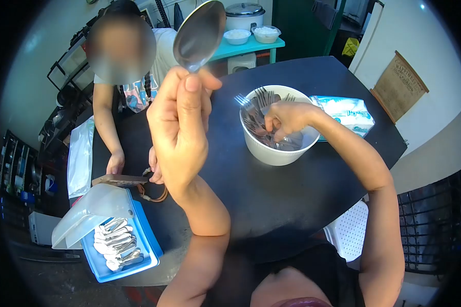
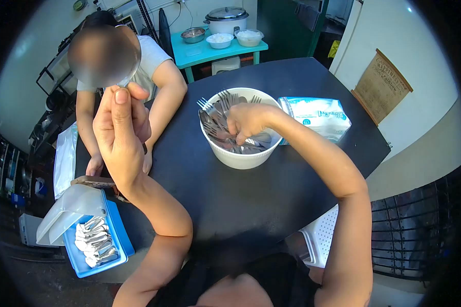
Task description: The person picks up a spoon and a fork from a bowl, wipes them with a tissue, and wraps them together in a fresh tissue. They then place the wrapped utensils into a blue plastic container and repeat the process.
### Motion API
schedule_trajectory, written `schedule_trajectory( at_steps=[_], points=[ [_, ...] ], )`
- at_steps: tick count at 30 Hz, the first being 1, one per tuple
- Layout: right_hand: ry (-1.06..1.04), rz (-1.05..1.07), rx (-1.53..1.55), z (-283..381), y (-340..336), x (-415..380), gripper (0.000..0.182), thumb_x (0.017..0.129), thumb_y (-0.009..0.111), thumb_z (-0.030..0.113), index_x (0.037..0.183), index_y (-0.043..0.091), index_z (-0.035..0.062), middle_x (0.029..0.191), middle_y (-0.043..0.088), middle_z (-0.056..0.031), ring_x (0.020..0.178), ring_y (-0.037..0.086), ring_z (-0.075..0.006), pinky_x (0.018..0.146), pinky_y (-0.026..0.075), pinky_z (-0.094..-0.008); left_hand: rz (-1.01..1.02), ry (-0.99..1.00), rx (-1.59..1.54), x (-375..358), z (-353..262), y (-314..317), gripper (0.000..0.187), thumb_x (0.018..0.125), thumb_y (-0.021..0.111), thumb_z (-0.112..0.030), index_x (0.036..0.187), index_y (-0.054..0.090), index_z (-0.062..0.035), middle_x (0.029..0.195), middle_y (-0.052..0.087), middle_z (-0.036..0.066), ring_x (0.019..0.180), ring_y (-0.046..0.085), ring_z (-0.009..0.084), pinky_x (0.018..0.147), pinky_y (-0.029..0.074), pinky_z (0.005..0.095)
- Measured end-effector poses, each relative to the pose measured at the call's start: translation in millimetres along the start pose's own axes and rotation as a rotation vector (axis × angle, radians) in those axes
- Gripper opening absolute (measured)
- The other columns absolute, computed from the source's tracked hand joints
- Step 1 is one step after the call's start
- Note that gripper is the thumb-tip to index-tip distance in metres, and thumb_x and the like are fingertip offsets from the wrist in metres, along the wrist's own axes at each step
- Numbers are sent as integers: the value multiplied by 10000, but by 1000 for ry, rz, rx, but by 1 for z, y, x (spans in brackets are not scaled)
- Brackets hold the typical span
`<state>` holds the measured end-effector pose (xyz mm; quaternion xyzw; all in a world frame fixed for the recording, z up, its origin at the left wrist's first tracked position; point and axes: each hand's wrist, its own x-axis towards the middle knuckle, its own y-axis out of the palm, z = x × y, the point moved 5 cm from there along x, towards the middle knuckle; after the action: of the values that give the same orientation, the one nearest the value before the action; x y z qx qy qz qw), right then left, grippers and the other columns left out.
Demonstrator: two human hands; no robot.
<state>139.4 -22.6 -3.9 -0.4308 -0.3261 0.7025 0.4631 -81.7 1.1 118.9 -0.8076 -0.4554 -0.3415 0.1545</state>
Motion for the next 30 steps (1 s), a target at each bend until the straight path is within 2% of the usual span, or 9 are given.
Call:
schedule_trajectory(
  at_steps=[4, 7, 10, 12, 13, 18, 22, 28, 30],
  points=[
    [-66, -46, 15, 2, 5, -8, 340, 655, 814, 180, 918, 698, -2, 681, 620, -86, 692, 631, -236, 635, 471, -364, 9, 10, -27, 0, -1, -1, 350, 1054, 489, -285, 879, 608, -6, 575, 415, -69, 512, 304, -8, 479, 209, 177],
    [-84, -135, -82, -1, 13, -3, 320, 638, 837, 192, 849, 712, -12, 807, 710, -145, 840, 687, -315, 755, 521, -410, 7, 4, -29, 0, 0, 1, 351, 1055, 486, -281, 880, 607, -1, 579, 415, -68, 511, 302, -7, 480, 211, 178],
    [-82, -187, -121, -1, 5, 1, 259, 681, 829, 172, 800, 704, -21, 723, 691, -130, 719, 688, -270, 657, 537, -393, 23, 28, -41, 2, 3, 2, 349, 1057, 483, -279, 885, 605, 0, 582, 409, -68, 511, 298, -5, 480, 214, 178],
    [159, -198, 382, -15, -9, -10, 262, 738, 826, 181, 702, 646, -6, 619, 636, -82, 549, 607, -153, 514, 475, -334, 35, 15, -59, 6, 8, 3, 338, 1059, 475, -278, 900, 606, -9, 584, 395, -72, 510, 295, -5, 469, 218, 176],
    [154, -265, 453, -28, -12, -6, 226, 782, 821, 173, 743, 694, -10, 579, 636, -84, 477, 582, -115, 456, 484, -289, 43, -55, -93, 8, 15, 4, 332, 1060, 471, -278, 909, 606, -14, 583, 388, -75, 509, 292, -5, 461, 218, 176],
    [195, -319, 609, -46, -25, -7, 248, 782, 832, 189, 827, 737, -36, 586, 644, -104, 492, 623, -136, 473, 525, -269, 83, -238, -238, 15, 58, 15, 293, 1061, 465, -268, 958, 609, -33, 592, 375, -80, 490, 296, -8, 416, 209, 186],
    [218, -370, 685, -48, -29, -8, 243, 811, 805, 188, 808, 736, -45, 638, 669, -121, 528, 647, -154, 489, 555, -274, 94, -485, -476, 17, 99, 34, 212, 1047, 440, -166, 1115, 581, -23, 642, 383, -45, 457, 277, 16, 391, 214, 184],
    [171, -385, 756, -54, -31, -11, 249, 871, 742, 190, 832, 735, -56, 698, 695, -113, 546, 651, -156, 513, 574, -280, 98, -545, -648, 16, 126, 48, 338, 990, 451, -82, 1309, 533, -5, 760, 485, -1, 564, 411, 67, 478, 325, 208],
    [142, -392, 782, -55, -31, -13, 239, 877, 717, 166, 816, 733, -64, 711, 698, -118, 571, 666, -178, 527, 589, -295, 86, -531, -666, 17, 129, 50, 354, 986, 445, -72, 1324, 524, -2, 856, 575, 34, 664, 529, 106, 520, 448, 241]
  ],
)
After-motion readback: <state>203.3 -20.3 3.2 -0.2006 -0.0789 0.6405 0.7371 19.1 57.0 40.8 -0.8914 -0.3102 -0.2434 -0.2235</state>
